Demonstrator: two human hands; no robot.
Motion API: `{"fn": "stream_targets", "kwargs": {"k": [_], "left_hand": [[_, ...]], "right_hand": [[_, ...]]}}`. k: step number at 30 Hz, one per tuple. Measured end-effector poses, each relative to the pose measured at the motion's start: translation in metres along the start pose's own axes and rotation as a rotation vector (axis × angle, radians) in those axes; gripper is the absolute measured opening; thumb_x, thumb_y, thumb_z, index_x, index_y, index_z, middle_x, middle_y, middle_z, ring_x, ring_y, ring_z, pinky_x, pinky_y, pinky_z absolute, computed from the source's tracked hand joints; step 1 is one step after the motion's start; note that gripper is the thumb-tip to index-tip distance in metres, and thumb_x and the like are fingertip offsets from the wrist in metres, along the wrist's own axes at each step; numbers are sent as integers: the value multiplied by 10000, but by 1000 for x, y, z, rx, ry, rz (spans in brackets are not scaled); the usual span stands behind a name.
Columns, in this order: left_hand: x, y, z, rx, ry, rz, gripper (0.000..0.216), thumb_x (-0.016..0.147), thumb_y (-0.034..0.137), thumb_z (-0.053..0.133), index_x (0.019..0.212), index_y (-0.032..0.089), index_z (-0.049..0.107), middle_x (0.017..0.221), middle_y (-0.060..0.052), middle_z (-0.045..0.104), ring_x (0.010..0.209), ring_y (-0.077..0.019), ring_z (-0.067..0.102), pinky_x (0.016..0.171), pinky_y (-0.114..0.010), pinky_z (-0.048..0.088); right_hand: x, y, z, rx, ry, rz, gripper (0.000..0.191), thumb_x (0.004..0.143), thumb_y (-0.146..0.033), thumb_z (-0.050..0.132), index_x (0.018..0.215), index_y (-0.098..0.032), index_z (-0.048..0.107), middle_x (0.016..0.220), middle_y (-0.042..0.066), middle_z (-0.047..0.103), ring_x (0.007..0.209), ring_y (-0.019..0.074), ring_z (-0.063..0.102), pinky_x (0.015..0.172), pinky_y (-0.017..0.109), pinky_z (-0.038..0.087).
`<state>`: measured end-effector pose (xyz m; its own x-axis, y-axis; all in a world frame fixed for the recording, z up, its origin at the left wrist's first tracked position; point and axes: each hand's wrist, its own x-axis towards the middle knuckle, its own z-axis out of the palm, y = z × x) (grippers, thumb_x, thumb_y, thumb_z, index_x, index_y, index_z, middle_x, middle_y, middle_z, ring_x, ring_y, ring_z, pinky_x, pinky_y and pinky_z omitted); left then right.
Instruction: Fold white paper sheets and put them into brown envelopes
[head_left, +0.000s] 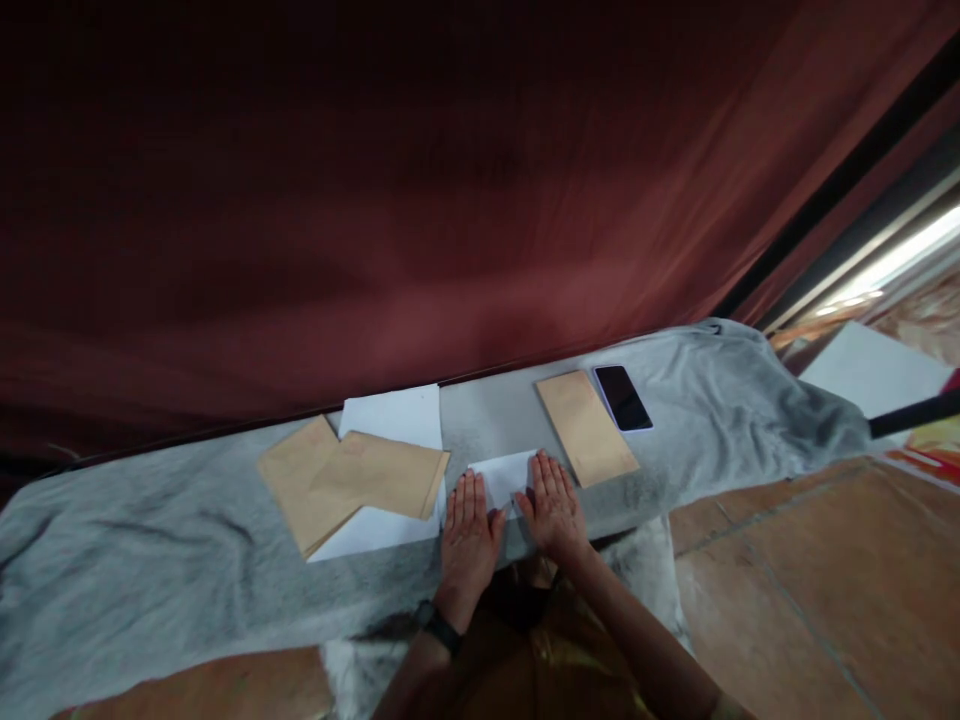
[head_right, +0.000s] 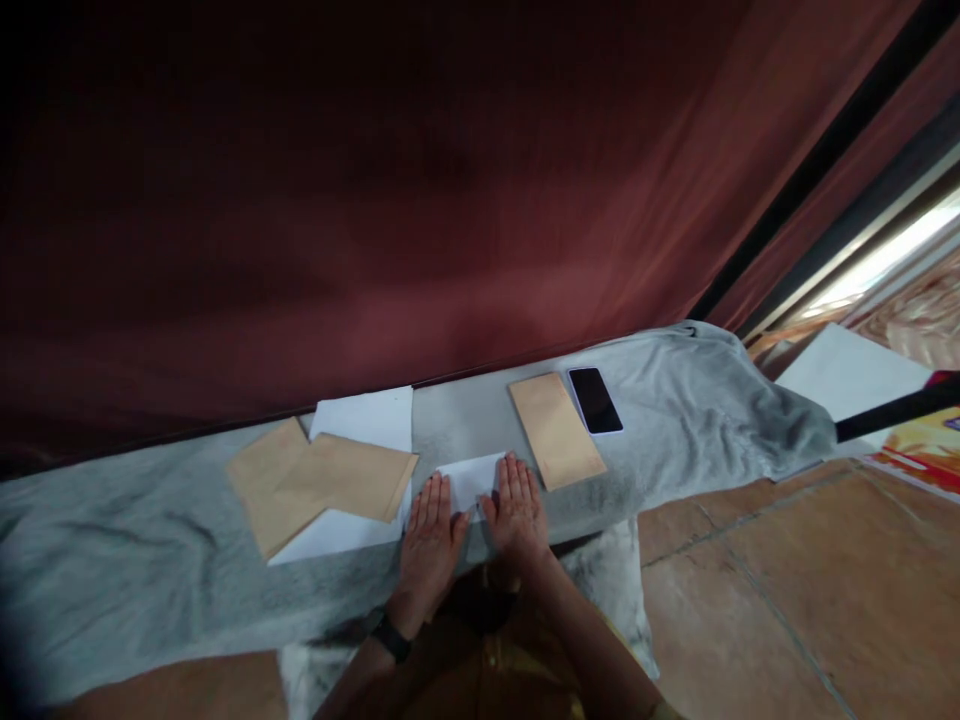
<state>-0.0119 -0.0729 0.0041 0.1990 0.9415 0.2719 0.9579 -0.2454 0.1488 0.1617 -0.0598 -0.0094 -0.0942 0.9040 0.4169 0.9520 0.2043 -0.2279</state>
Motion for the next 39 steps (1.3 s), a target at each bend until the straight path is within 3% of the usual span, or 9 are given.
{"fn": "stream_targets", "kwargs": {"k": [7, 12, 16, 24, 33, 39], "left_hand": [[-4, 2, -7, 24, -46, -37, 620, 1001, 336, 398, 1546, 59, 297, 1578, -190, 380, 1487, -280, 323, 1190, -478, 344], [6, 6, -8, 17, -49, -42, 569, 1007, 294, 366, 1527, 65, 347, 1577, -177, 387, 1492, -280, 311, 1196, -497, 330], [19, 8, -2, -7, -67, 43, 533, 1011, 261, 338, 1523, 118, 375, 1588, -133, 384, 1495, -267, 308, 1191, -498, 336], [25, 4, 9, -5, -11, 51, 620, 1018, 427, 359, 1526, 72, 349, 1565, -195, 403, 1489, -291, 316, 1187, -506, 327], [21, 1, 5, 10, -4, 20, 629, 1006, 422, 380, 1526, 69, 347, 1560, -209, 403, 1481, -314, 329, 1181, -532, 330], [21, 2, 6, 24, -36, 9, 589, 995, 310, 385, 1524, 54, 338, 1577, -202, 378, 1496, -293, 299, 1190, -514, 327]], "right_hand": [[2, -1, 2, 7, -43, 21, 705, 1022, -404, 417, 1588, -61, 176, 1586, 209, 351, 1461, 326, 343, 1173, 510, 313], [15, -12, 0, 27, -114, 8, 577, 1011, -315, 405, 1538, -87, 348, 1580, 160, 386, 1478, 303, 311, 1192, 505, 270], [14, -16, -1, 48, -178, -44, 506, 1011, -267, 387, 1499, -141, 435, 1572, 121, 414, 1465, 253, 348, 1194, 448, 282], [7, -11, 2, 3, -87, 21, 561, 1010, -323, 407, 1527, -107, 380, 1576, 160, 392, 1448, 278, 381, 1186, 449, 311], [2, -5, -1, -17, -51, 53, 662, 1028, -379, 378, 1590, -82, 195, 1571, 186, 389, 1439, 305, 394, 1189, 484, 306], [18, -21, 5, 52, -164, 11, 559, 1024, -347, 371, 1548, -154, 354, 1570, 121, 416, 1459, 265, 364, 1204, 463, 279]]}}
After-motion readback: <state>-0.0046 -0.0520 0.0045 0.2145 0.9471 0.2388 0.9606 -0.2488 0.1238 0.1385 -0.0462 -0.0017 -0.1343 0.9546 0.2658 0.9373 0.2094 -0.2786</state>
